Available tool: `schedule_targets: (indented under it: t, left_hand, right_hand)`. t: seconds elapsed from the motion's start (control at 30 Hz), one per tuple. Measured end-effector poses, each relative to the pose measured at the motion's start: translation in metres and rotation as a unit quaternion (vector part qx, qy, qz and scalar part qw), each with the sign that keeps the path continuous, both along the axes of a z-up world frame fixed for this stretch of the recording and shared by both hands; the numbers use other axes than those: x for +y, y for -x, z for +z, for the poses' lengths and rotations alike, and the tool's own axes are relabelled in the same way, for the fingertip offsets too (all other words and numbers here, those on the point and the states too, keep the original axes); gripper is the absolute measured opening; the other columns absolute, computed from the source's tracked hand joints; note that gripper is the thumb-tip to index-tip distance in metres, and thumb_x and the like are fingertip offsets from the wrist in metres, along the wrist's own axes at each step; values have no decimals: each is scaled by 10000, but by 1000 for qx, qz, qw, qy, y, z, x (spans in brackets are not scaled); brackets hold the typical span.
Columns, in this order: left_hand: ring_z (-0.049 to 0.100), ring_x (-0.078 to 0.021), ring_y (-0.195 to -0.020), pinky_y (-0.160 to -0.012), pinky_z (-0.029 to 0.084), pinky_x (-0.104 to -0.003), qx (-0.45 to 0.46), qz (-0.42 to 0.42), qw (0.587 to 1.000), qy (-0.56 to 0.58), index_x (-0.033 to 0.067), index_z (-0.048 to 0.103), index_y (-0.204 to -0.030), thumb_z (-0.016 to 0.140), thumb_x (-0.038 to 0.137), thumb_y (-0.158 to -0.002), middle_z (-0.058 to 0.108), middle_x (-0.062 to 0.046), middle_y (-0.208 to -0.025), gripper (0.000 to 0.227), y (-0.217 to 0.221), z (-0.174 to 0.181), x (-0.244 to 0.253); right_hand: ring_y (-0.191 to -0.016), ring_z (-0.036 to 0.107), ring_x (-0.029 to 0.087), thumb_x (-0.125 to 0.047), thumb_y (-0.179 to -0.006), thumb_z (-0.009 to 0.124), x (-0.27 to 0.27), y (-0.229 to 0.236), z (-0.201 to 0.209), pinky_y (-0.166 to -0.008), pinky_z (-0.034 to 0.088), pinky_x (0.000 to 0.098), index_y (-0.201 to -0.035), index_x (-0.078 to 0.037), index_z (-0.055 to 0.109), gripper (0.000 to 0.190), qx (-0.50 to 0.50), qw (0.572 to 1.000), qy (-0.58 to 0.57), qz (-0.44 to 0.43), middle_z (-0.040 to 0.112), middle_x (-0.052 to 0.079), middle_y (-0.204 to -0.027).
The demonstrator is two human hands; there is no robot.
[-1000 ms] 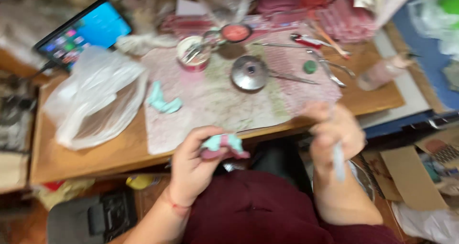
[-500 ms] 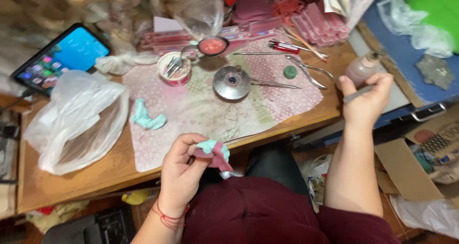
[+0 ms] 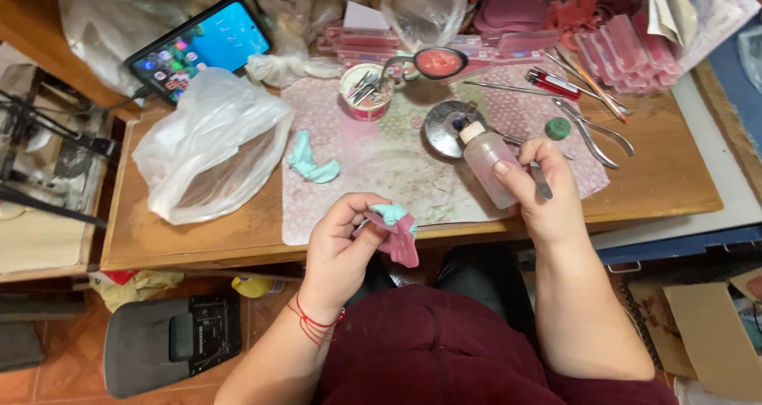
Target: The person holds a pink and blue dental mold and uses a metal tool to scrape and shape its surface. They repeatedly pick up a squeeze bottle to apply liquid to the mold and the tool, then continue refining the mold's edges and contours.
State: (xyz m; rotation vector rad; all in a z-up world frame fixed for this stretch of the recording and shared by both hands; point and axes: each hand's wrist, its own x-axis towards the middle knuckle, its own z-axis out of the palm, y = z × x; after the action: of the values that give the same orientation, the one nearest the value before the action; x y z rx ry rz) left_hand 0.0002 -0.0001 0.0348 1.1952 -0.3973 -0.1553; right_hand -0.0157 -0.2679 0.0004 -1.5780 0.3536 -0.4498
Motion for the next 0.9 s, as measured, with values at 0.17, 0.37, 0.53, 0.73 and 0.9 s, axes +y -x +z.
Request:
schedule_targets:
  t: [0.17, 0.37, 0.53, 0.73, 0.9]
  left_hand:
    - [642, -110, -793, -749, 583, -294, -13, 6, 1000, 6, -7, 674, -1153, 678, -4, -945, 753, -113, -878, 208, -3, -10, 6]
    - [675, -142, -757, -733, 597, -314, -29, -10, 999, 31, -12, 657, -1164, 652, 17, -977, 733, -133, -863, 189, -10, -20, 5]
    - [601, -98, -878, -842, 556, -308, -60, 17, 998, 15, -5, 680, -1153, 660, 15, -970, 713, -80, -903, 185, -14, -30, 10]
    - [628, -126, -926, -891, 554, -335, -62, 24, 997, 28, -12, 698, -1150, 688, 23, -952, 715, -90, -944, 201, -16, -30, 7]
    - [625, -124, -940, -896, 553, -336, -59, 21, 998, 27, -14, 698, -1156, 696, 17, -947, 712, -93, -949, 211, -19, -36, 12]
  right_hand:
    - [-459, 527, 105, -216, -919, 806, 3, -4, -1, -366, 452, 220, -1022, -125, 497, 338, 4, 1000, -2, -2, 489, 24, -672]
    - [-479, 539, 104, -215, -945, 791, -11, -3, -25, -384, 466, 217, -1011, -117, 484, 329, -36, 999, -17, 12, 505, 36, -674]
    - [-656, 527, 74, -134, -820, 804, 20, 27, -16, -522, 435, 178, -1067, -119, 447, 435, -90, 990, -30, 105, 491, 9, -811]
    - [-965, 600, 164, 2, -662, 936, 71, 52, -2, -822, 474, 285, -981, -137, 414, 628, -152, 971, -19, 181, 647, 104, -1080]
    - [-908, 569, 218, -29, -681, 939, 80, 53, -9, -809, 437, 346, -890, -117, 413, 573, -171, 967, 64, 178, 672, 147, -989]
